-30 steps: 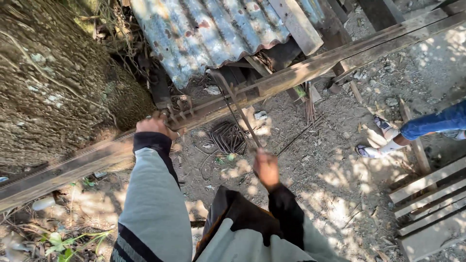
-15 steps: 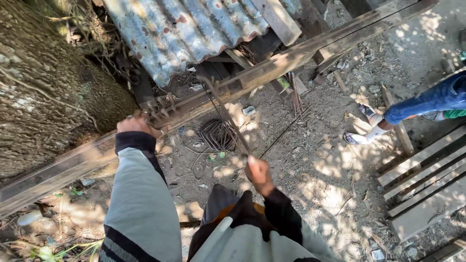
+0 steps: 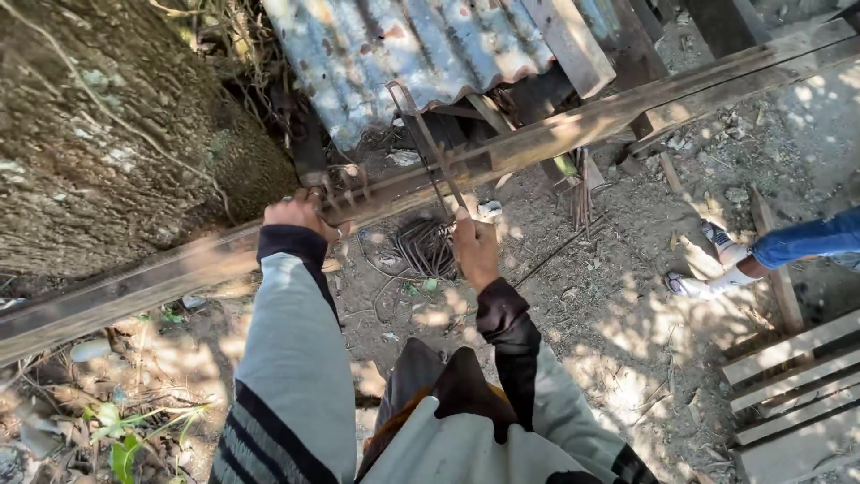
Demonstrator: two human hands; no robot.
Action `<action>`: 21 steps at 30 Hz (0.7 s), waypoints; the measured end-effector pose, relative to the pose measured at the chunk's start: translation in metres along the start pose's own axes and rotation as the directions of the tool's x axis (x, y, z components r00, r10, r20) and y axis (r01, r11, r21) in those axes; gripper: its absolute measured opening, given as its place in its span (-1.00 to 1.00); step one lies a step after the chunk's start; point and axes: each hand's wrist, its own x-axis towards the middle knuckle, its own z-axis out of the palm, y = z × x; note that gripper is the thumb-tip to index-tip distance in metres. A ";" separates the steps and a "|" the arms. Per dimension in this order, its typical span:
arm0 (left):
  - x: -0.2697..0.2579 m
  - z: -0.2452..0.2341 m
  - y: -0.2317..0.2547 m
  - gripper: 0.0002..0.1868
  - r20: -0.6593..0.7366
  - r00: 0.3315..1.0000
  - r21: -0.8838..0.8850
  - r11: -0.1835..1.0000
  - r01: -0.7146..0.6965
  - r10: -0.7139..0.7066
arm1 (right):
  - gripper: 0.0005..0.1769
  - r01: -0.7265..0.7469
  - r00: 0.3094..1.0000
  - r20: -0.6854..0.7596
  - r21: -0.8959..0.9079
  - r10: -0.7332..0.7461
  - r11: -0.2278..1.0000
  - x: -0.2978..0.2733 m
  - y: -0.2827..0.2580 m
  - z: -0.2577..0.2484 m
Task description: The person uses a hacksaw to cut a metal rod that is clamped to a wooden beam. The person holds the rod with one hand and saws with the other, performing a repetitive back-and-forth motion.
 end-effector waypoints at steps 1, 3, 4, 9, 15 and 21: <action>0.002 0.013 -0.002 -0.22 0.005 1.000 0.020 1.000 -0.003 0.003 | -0.27 -0.104 0.995 0.001 -0.003 0.104 0.995 -0.004 -0.010 -0.003; -0.001 0.021 -0.001 -0.24 0.011 1.000 0.039 0.999 0.001 -0.002 | -0.31 -0.205 0.979 0.008 -0.009 0.205 0.979 -0.023 -0.016 -0.012; -0.005 0.013 0.001 -0.23 0.004 1.000 0.034 0.999 -0.002 0.002 | -0.27 -0.177 0.984 0.001 -0.056 0.177 0.983 -0.036 -0.012 -0.018; 0.001 0.016 -0.001 -0.27 -0.035 0.999 0.032 0.999 -0.024 0.025 | -0.30 -0.155 0.985 -0.079 -0.041 0.151 0.987 -0.104 0.034 -0.048; 0.005 0.008 0.001 -0.20 0.036 0.999 0.026 1.000 -0.002 0.002 | -0.31 -0.081 0.997 0.007 0.112 0.081 0.990 -0.156 0.000 -0.073; 0.002 0.001 0.006 -0.17 0.204 0.979 0.144 0.990 -0.013 -0.016 | -0.34 -0.034 0.999 0.021 0.204 0.031 0.978 -0.057 -0.024 -0.030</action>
